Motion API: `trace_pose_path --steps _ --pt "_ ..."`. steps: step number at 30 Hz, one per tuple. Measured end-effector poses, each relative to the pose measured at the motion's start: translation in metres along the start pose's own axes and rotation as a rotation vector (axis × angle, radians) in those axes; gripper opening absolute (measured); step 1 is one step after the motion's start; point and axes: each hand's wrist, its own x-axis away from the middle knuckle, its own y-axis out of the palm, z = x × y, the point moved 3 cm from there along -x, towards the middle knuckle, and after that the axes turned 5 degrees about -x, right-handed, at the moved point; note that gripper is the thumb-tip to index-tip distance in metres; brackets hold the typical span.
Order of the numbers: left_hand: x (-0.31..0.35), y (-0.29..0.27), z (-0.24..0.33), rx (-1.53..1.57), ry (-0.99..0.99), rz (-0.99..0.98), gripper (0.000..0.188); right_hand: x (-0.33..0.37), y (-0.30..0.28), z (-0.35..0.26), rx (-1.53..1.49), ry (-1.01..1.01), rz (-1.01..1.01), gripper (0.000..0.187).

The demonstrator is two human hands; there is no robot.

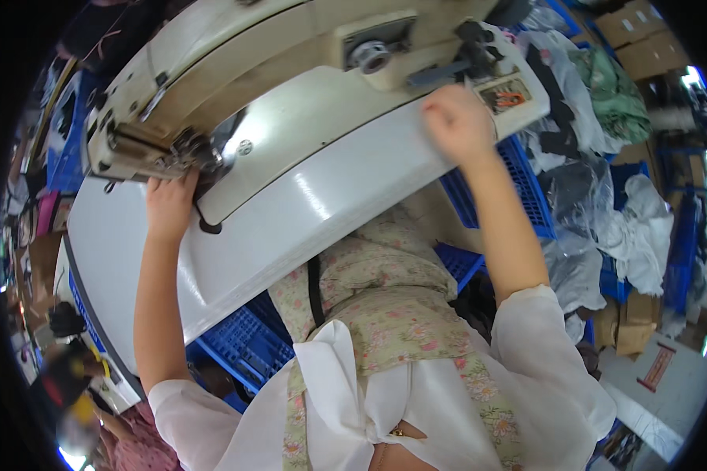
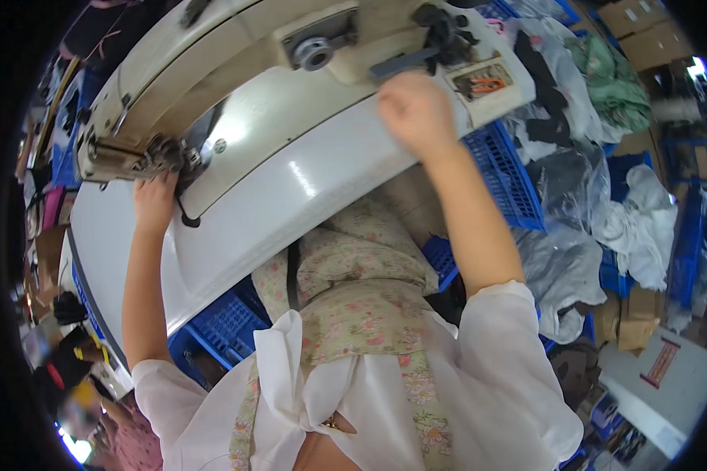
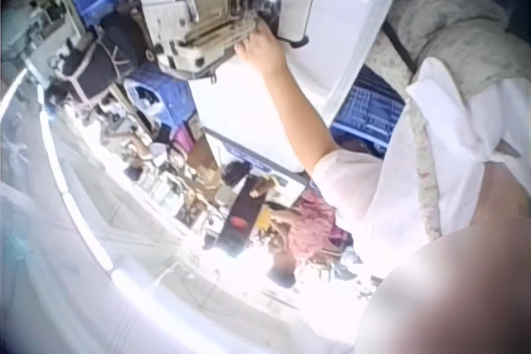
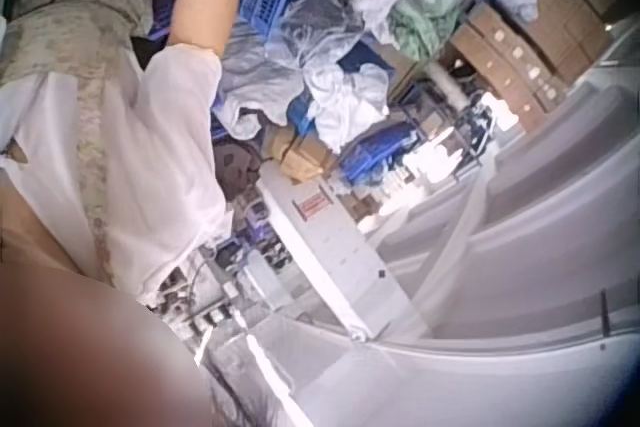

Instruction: Sew together leather components for a shoe upper using an industrial sewing machine.

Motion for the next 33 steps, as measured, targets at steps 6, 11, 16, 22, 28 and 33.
trace_pose_path --steps 6,11,16,22,28,33 --pt "-0.013 0.003 0.002 -0.038 0.031 0.070 0.025 -0.002 -0.094 0.114 0.555 0.064 -0.046 0.016" --pt "-0.017 -0.004 0.006 0.013 0.023 -0.043 0.024 0.002 -0.097 0.139 0.409 0.295 -0.363 0.020" --pt "-0.008 -0.007 0.023 -0.187 -0.052 -0.075 0.024 -0.008 -0.106 0.110 0.402 0.321 -0.327 0.017" --pt "-0.026 -0.024 0.057 -0.368 -0.114 -0.557 0.028 0.010 -0.026 -0.020 -1.182 0.776 -0.129 0.027" --pt "-0.027 -0.024 0.058 -0.288 -0.176 -0.548 0.039 -0.018 0.082 -0.228 -1.462 0.505 -0.481 0.018" --pt "-0.018 -0.030 0.065 -0.534 -0.068 -0.570 0.046 -0.038 0.155 -0.272 -0.732 -0.002 -0.017 0.079"
